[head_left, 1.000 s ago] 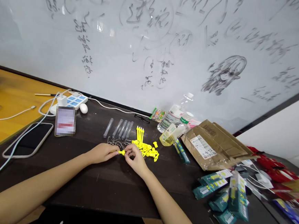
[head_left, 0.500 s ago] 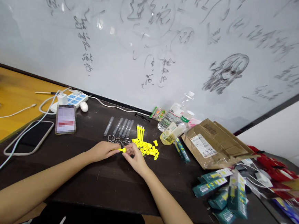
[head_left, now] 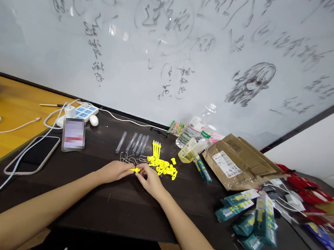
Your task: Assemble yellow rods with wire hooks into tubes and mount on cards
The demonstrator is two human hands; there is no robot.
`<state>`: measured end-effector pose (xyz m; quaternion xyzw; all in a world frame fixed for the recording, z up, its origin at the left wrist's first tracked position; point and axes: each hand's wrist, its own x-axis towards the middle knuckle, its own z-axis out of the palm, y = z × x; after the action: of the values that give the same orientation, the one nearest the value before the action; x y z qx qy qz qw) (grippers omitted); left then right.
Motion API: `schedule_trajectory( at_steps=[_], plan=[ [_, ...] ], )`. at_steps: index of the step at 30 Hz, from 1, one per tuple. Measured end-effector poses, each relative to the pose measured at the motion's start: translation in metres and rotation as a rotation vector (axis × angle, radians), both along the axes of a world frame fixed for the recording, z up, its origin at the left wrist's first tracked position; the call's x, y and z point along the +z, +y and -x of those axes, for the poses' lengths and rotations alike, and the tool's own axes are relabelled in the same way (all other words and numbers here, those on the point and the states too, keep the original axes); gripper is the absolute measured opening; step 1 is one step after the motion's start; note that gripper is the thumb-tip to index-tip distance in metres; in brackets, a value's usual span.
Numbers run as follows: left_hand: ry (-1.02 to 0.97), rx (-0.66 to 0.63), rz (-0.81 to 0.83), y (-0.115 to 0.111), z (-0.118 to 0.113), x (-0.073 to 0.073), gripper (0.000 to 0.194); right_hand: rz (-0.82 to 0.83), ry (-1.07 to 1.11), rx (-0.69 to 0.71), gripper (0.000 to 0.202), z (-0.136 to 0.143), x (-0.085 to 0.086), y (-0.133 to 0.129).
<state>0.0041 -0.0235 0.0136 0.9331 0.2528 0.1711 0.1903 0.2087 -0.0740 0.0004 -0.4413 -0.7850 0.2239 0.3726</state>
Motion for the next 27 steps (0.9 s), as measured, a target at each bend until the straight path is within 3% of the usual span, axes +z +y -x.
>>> schedule_trajectory(
  at_steps=[9,15,21,27],
  plan=[
    [-0.007,0.015,-0.066,-0.002,0.002,-0.002,0.028,0.016,-0.024,0.006,0.020,0.003,-0.002,-0.001],
    [0.014,0.148,-0.113,-0.005,0.000,-0.001,0.045,-0.112,-0.127,-0.010,0.023,-0.001,0.017,-0.005],
    [-0.055,0.325,-0.082,0.000,0.002,0.006,0.049,-0.247,-0.128,-0.339,0.019,-0.019,0.026,0.003],
    [-0.044,0.270,-0.060,0.000,0.004,0.011,0.046,-0.284,-0.435,-0.315,0.020,-0.016,0.012,0.008]
  ],
)
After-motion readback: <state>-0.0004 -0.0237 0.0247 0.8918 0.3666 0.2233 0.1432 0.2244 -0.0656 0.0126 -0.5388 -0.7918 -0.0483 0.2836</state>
